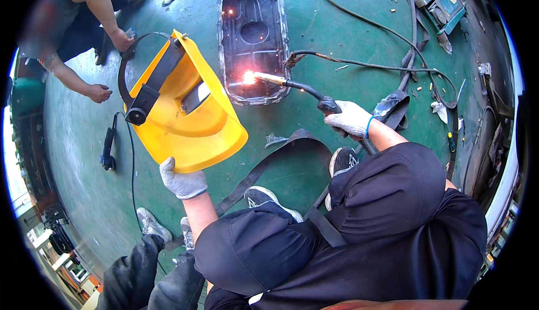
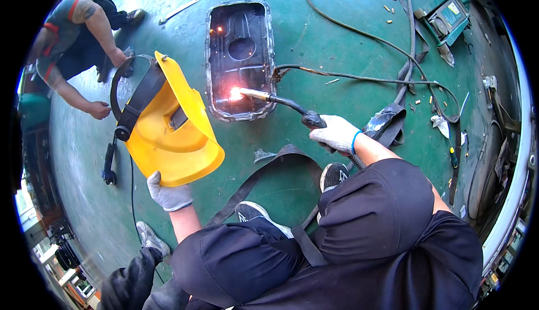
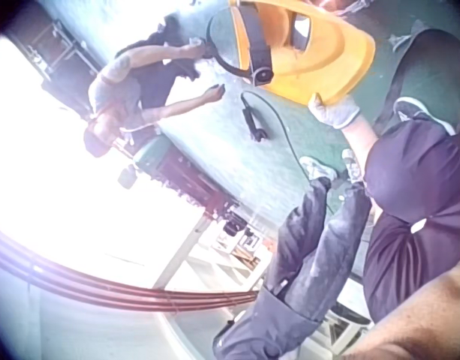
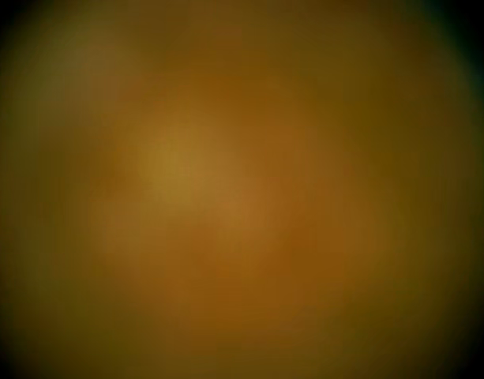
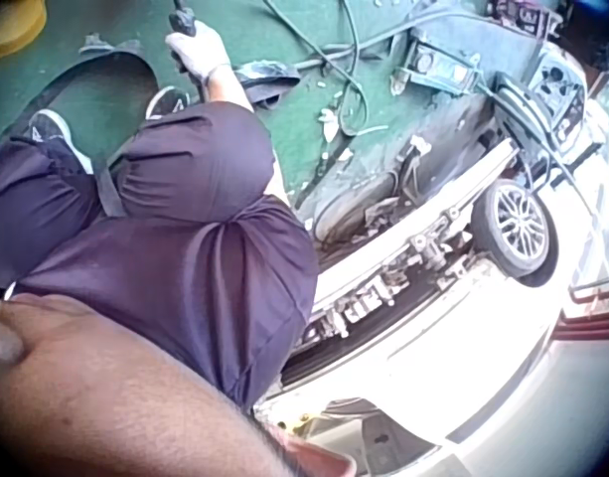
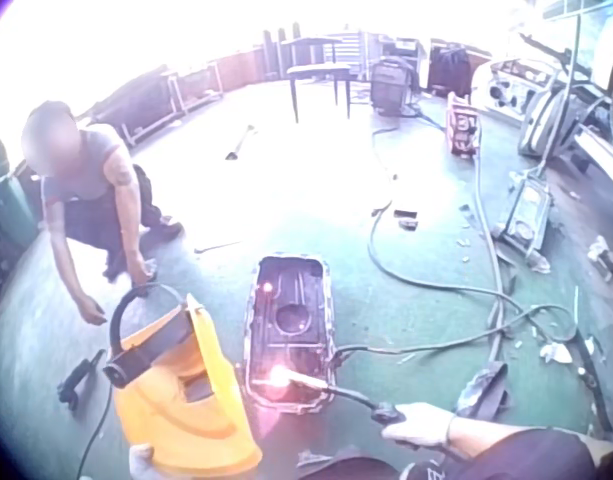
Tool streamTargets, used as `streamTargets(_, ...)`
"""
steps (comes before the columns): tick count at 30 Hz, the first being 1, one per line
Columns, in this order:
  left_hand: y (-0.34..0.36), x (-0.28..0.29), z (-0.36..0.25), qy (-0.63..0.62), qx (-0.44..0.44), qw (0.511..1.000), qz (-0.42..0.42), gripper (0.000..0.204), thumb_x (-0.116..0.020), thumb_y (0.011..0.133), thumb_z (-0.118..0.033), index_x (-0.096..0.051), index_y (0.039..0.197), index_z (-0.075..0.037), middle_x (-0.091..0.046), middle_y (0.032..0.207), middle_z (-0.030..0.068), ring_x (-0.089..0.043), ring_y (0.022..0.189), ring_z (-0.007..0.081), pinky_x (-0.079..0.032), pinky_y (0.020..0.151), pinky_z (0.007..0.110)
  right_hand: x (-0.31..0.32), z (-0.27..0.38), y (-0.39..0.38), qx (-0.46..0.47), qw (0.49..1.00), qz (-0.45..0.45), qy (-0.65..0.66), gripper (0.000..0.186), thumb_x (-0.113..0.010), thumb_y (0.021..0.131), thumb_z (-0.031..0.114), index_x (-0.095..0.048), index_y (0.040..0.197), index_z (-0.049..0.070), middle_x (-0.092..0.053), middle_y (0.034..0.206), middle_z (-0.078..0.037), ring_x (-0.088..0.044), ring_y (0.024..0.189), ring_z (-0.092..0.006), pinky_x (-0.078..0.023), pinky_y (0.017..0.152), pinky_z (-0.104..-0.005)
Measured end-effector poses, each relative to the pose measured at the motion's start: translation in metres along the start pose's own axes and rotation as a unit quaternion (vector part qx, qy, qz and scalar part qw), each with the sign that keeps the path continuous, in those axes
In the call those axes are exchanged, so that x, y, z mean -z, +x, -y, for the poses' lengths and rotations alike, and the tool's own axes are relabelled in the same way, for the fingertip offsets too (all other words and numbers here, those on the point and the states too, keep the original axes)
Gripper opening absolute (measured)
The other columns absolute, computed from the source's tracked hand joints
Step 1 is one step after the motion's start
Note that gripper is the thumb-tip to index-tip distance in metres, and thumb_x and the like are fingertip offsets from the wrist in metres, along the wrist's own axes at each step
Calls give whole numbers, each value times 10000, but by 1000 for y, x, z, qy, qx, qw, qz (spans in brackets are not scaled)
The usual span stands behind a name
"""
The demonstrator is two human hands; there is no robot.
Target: The person welds a rectangular metal component on a green floor using a welding torch while holding a yellow face shield for protection. Sparks are visible during the welding process.
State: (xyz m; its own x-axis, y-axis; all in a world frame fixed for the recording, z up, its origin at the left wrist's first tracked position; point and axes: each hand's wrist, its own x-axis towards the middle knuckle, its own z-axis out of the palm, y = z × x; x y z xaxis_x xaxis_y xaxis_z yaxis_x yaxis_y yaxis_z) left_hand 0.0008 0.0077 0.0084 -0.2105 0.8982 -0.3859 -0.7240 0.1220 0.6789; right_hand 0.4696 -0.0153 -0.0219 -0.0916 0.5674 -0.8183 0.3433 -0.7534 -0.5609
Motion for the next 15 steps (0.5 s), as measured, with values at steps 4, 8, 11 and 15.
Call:
streamTargets(4, -1, 3, -2, -10, 11, 1000, -6, 692, -621, 901, -198, -495, 1560, -29, -601, 1536, 175, -582, 1418, 389, -444, 1209, 587, 0, 4, -2, -4, 1000, -3, -22, 293, -737, 940, 326, -649, 1047, 67, -632, 792, -24, -606, 637, -128, -526, 578, -328)
streamTargets(8, 1, 0, 5, -7, 19, 999, 26, 681, -618, 905, -184, -497, 1553, -13, -601, 1535, 179, -579, 1421, 388, -437, 1218, 571, 2, 5, -4, -1, 1000, 1, -26, 303, -732, 946, 335, -647, 1052, 65, -639, 802, -26, -610, 639, -130, -533, 580, -331)
streamTargets(11, 1, -6, 10, -9, 32, 999, 30, 670, -613, 899, -168, -508, 1540, -2, -611, 1516, 178, -587, 1408, 384, -441, 1216, 555, 2, 3, -2, 2, 1000, 2, -21, 304, -732, 947, 335, -645, 1052, 63, -641, 802, -30, -610, 638, -131, -530, 575, -329)
streamTargets(15, 0, -14, 23, 8, 61, 997, 48, 656, -606, 888, -150, -530, 1521, 4, -628, 1492, 170, -600, 1387, 372, -444, 1211, 541, 1, 3, 1, -7, 1000, 2, -20, 303, -737, 942, 330, -642, 1047, 62, -642, 799, -35, -608, 628, -132, -523, 568, -327)
